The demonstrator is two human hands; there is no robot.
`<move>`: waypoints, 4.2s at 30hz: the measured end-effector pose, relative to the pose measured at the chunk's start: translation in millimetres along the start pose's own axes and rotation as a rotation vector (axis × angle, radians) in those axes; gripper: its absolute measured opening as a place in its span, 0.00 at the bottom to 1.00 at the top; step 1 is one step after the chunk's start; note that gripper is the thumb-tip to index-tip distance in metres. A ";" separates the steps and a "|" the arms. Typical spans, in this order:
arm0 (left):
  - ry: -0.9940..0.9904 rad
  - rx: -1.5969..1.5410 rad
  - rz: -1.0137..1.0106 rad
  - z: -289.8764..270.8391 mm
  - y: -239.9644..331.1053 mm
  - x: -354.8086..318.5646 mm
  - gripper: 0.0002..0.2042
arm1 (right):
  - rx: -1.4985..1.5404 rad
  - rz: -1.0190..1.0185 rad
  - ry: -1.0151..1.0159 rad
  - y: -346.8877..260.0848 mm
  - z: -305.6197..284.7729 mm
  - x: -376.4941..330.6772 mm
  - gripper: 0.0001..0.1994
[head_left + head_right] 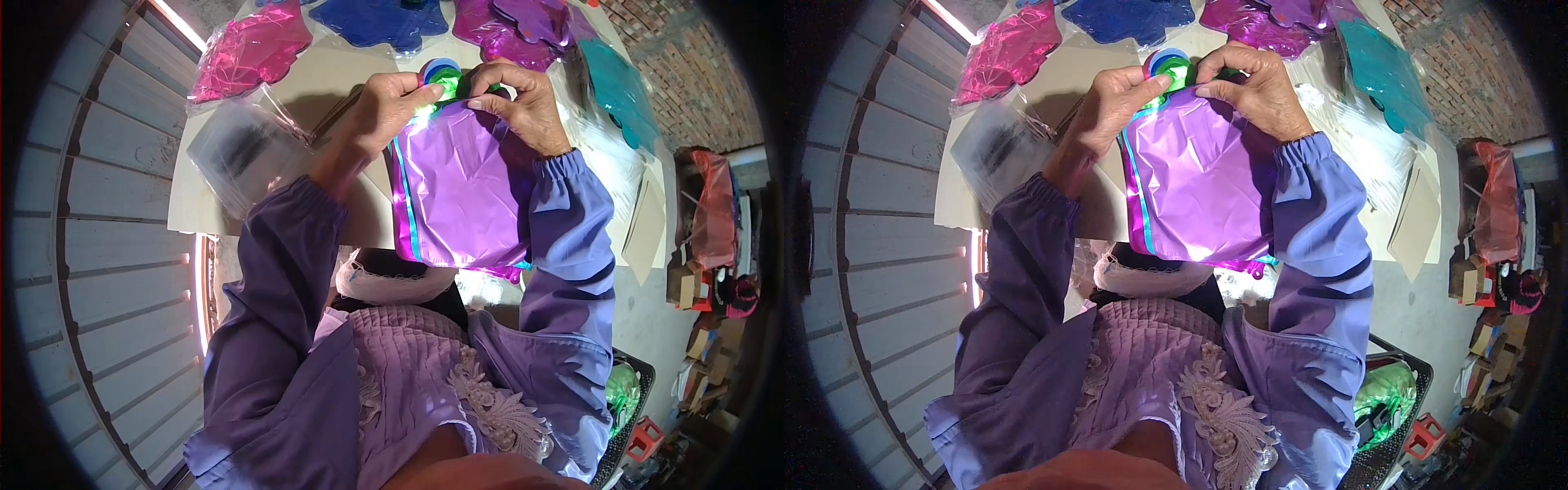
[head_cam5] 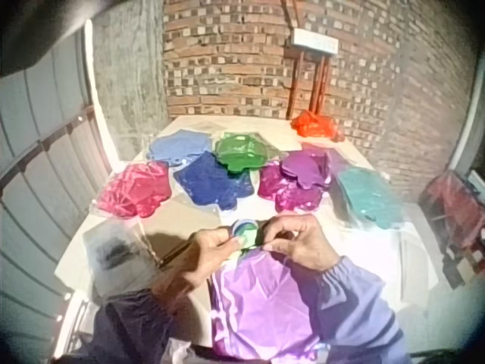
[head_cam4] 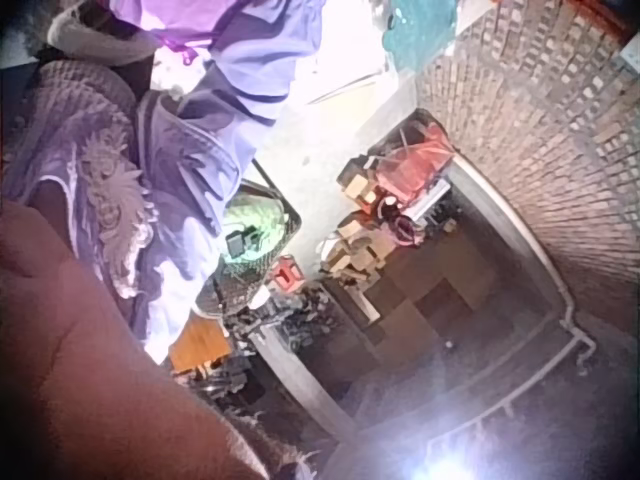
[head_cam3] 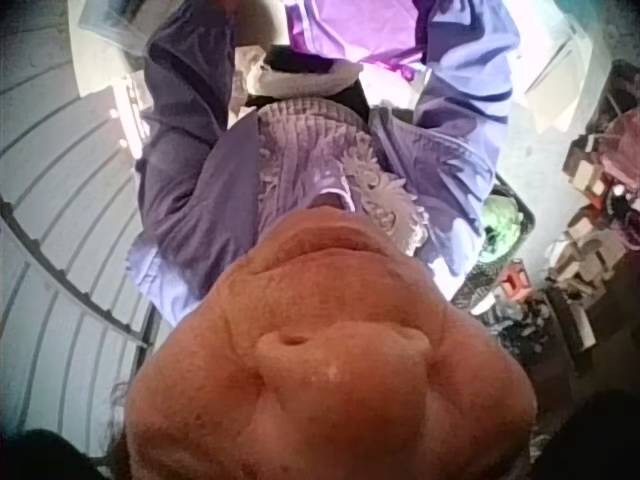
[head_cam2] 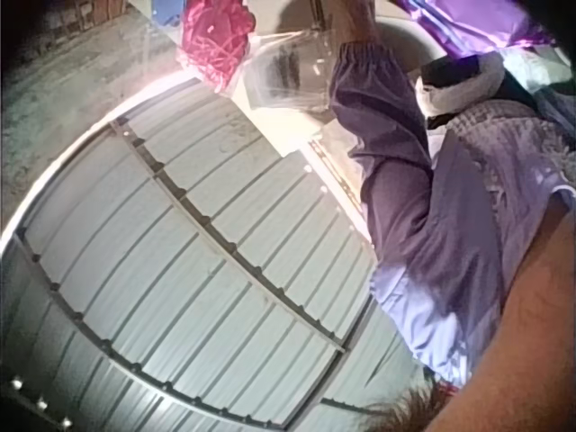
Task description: Folding and stacking colorful plastic sheets on a table.
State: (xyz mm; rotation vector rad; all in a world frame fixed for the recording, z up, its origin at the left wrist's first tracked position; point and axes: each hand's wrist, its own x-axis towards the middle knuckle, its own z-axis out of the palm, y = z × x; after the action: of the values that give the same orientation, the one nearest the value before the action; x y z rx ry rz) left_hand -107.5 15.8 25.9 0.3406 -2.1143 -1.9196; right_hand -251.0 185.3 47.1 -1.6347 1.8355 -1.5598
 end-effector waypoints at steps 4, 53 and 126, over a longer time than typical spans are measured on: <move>-0.005 -0.025 -0.007 1.6 2.2 -1.3 0.12 | 0.036 0.065 0.052 -1.7 4.0 0.4 0.09; -0.104 0.079 0.126 -1.3 2.7 -2.1 0.16 | 0.278 0.100 0.162 6.4 5.5 3.0 0.08; 0.091 0.537 0.265 6.1 -4.9 -3.5 0.14 | -0.420 -0.029 0.128 22.3 20.9 4.4 0.13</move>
State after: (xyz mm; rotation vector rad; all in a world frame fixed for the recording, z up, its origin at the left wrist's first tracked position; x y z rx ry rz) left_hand -106.4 22.2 20.3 0.2271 -2.4408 -1.1543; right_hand -249.9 166.2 22.8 -1.7656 2.3442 -1.3837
